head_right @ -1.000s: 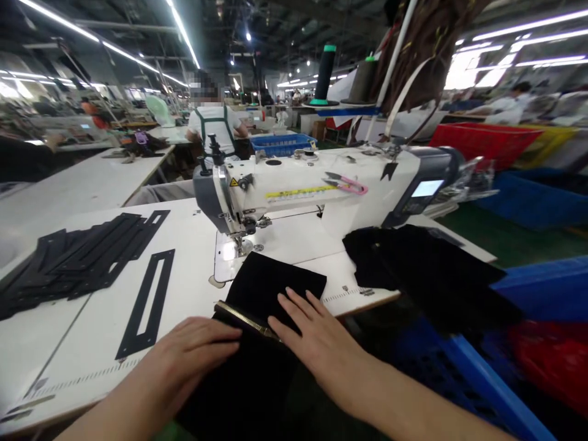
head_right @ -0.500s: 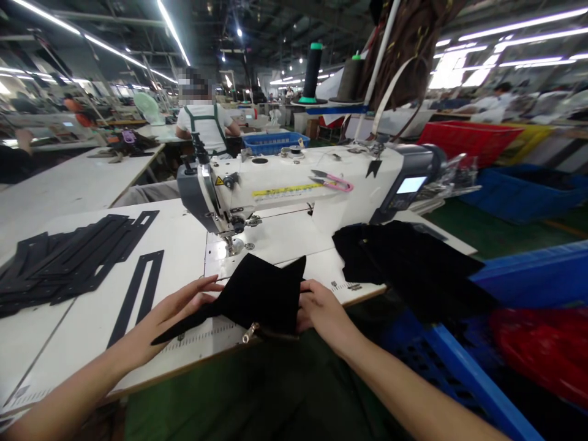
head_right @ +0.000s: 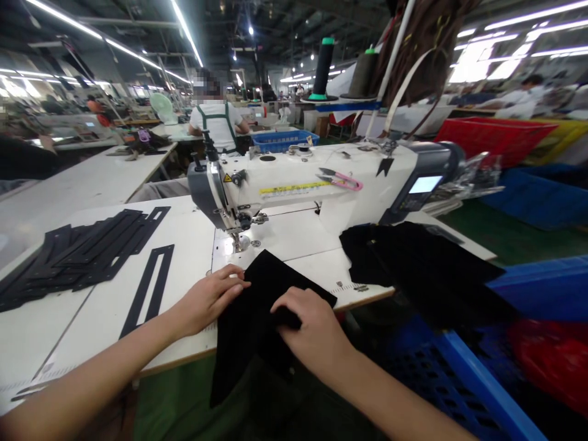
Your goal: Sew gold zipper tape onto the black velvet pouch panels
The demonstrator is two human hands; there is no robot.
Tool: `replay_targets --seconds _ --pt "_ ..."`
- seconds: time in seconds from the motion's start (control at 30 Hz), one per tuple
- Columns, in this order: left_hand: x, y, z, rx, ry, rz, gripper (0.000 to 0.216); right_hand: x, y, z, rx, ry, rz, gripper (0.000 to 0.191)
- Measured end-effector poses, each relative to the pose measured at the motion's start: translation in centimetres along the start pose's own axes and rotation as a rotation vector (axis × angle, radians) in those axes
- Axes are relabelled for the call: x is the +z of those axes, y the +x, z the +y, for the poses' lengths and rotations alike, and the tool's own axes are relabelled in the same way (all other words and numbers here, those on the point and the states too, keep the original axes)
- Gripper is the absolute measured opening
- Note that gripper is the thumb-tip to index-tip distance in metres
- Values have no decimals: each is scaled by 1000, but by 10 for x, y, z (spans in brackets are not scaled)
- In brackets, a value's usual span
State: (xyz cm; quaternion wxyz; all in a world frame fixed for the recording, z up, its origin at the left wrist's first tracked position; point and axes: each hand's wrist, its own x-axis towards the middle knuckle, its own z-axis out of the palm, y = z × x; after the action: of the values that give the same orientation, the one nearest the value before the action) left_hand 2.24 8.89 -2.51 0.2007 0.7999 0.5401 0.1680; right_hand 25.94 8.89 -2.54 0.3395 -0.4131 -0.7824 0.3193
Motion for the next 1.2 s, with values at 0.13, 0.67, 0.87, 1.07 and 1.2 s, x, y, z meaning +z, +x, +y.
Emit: replay_targets --seconds 0.13,0.67,0.87,1.07,1.2 --pt "-16 -9 -12 -140 -214 16 46 -2 22 36 254 -200 224 29" --pt "18 3 1 74 485 114 41 6 25 32 339 -288 129 37" --pt "15 3 13 -36 440 136 82 -22 72 45 344 -286 -46 54" --pt "20 14 10 -138 471 75 103 3 96 58 214 -430 -89 21" --pt "13 22 8 -105 487 -36 107 8 84 58 195 -825 -94 22"
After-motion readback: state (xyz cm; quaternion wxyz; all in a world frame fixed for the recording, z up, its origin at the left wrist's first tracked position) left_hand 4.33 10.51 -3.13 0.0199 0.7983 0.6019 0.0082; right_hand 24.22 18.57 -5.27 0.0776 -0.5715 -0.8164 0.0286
